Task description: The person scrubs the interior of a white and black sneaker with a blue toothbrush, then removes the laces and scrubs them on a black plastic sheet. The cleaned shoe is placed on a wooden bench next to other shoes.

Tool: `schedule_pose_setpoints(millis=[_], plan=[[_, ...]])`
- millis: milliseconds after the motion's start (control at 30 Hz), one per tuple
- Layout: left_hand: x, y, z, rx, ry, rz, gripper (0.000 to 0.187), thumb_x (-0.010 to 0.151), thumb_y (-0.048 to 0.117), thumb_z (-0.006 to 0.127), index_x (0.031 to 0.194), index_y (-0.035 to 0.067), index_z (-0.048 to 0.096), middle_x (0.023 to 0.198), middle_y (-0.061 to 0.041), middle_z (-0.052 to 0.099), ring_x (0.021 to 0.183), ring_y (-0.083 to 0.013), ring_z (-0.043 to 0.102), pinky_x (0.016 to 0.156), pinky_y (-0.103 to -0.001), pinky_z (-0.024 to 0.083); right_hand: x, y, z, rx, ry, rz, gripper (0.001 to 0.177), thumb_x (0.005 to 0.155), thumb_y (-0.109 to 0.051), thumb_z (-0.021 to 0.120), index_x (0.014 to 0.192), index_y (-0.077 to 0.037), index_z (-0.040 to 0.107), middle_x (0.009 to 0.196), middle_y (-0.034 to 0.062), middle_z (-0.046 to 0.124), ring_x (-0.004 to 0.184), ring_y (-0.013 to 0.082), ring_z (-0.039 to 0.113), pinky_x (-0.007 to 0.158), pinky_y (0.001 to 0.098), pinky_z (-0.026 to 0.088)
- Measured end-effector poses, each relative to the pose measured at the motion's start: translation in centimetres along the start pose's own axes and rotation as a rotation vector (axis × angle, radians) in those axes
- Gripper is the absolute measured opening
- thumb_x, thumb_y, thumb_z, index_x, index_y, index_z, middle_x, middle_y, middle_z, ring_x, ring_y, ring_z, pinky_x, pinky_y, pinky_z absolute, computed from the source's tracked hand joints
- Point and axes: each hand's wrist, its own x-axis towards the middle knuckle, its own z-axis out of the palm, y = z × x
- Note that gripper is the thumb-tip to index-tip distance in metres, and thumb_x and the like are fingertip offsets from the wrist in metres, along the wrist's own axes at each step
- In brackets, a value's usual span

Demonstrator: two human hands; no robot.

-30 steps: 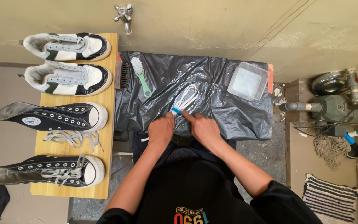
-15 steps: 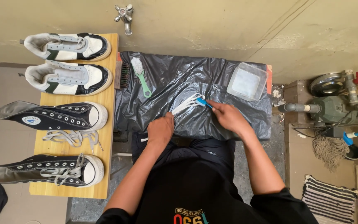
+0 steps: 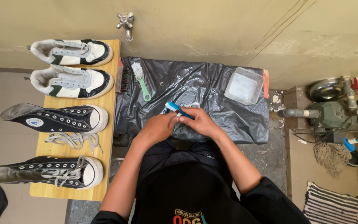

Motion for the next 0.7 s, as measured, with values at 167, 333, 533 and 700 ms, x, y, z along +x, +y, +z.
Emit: schedule_pose_setpoints(millis=[167, 333, 533, 700], plan=[[2.3, -0.8, 0.7, -0.194, 0.456, 0.271, 0.038, 0.111, 0.031, 0.039, 0.090, 0.005, 0.058, 0.093, -0.025, 0.063, 0.099, -0.0498, 0.060, 0.086, -0.054, 0.049, 0.9, 2.7, 2.0, 0.301, 0.237, 0.103, 0.035, 0.096, -0.011, 0.073, 0.130, -0.004, 0.070, 0.114, 0.0080, 0.077, 0.108, 0.0064, 0.059, 0.099, 0.0339, 0.052], [5.8, -1.8, 4.7, -0.513, 0.656, 0.378, 0.041, 0.115, 0.033, 0.034, 0.099, 0.004, 0.057, 0.124, -0.019, 0.052, 0.117, -0.0399, 0.044, 0.110, -0.047, 0.029, 1.4, 2.8, 4.0, 0.359, 0.468, 0.056, 0.030, 0.101, -0.011, 0.066, 0.128, 0.000, 0.070, 0.110, 0.0066, 0.075, 0.103, 0.0075, 0.057, 0.097, 0.0332, 0.052], [7.4, -3.3, 8.0, -0.879, 0.521, 0.337, 0.048, 0.116, 0.035, 0.029, 0.145, -0.001, 0.042, 0.163, -0.021, 0.020, 0.150, -0.0412, 0.008, 0.125, -0.052, 0.000, 1.8, -2.5, 4.0, 0.267, 0.521, 0.085, 0.023, 0.096, -0.007, 0.071, 0.118, 0.000, 0.074, 0.091, 0.0003, 0.073, 0.087, 0.0053, 0.053, 0.085, 0.0292, 0.053], [4.7, -2.3, 5.1, -0.613, 0.406, 0.342, 0.044, 0.112, 0.029, 0.039, 0.140, -0.005, 0.042, 0.166, -0.030, 0.015, 0.150, -0.0546, 0.013, 0.124, -0.063, 0.005, 1.2, 1.3, 3.0, 0.141, 0.524, 0.123, 0.011, 0.098, -0.011, 0.069, 0.097, -0.006, 0.079, 0.069, -0.0029, 0.068, 0.072, 0.0027, 0.051, 0.070, 0.0249, 0.052]])
